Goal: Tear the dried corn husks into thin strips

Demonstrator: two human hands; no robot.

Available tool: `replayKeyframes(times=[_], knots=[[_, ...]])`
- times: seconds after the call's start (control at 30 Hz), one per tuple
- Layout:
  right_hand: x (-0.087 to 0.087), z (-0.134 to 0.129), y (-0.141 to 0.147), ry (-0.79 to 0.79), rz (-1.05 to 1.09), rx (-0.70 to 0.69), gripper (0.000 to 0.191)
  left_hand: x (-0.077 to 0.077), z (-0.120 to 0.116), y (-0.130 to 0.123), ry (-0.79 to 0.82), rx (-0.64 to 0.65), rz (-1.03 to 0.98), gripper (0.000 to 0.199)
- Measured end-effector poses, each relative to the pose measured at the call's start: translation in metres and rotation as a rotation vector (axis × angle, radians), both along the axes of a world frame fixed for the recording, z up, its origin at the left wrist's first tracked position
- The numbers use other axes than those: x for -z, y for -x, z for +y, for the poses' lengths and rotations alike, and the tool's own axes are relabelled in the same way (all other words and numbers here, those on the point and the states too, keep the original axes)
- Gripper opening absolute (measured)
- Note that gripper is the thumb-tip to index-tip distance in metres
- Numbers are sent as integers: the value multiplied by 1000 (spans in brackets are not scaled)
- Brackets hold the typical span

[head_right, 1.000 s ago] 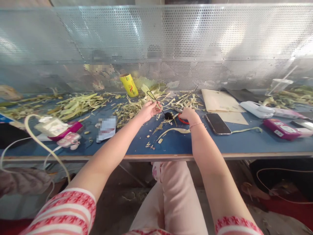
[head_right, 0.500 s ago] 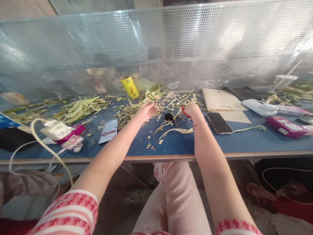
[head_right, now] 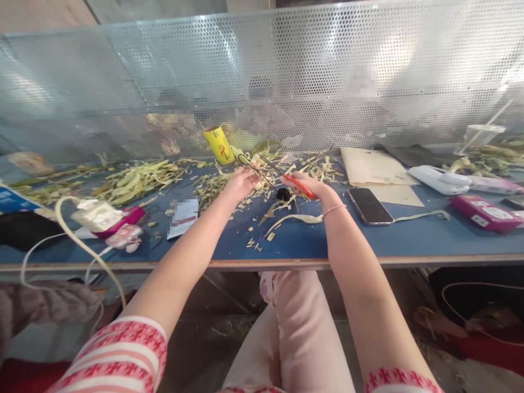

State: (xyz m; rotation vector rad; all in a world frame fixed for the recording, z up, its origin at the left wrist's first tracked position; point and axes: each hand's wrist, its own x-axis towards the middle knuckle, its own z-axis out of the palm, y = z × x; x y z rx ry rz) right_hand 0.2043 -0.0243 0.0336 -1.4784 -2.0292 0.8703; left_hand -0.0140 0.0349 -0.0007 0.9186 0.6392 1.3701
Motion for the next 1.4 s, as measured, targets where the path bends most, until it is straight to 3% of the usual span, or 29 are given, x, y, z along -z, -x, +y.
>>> replayKeyframes(times=[0.17,0.27,0.63,0.97,1.4], knots=[[8,11,-1,-104,-185,-13,38,2,6,3,25,-101,-7,15],[16,19,1,-190,-218,67,47,3,9,4,45,-141,-8,14],[32,21,15,-351,-310,141,64,5,4,-4,4,-68,-5,16],[35,22,19,-347,-354,143,61,12,3,-12,-19,-69,30,14],[24,13,23,-390,-457,157,59,10,0,-14,-40,-90,39,13]])
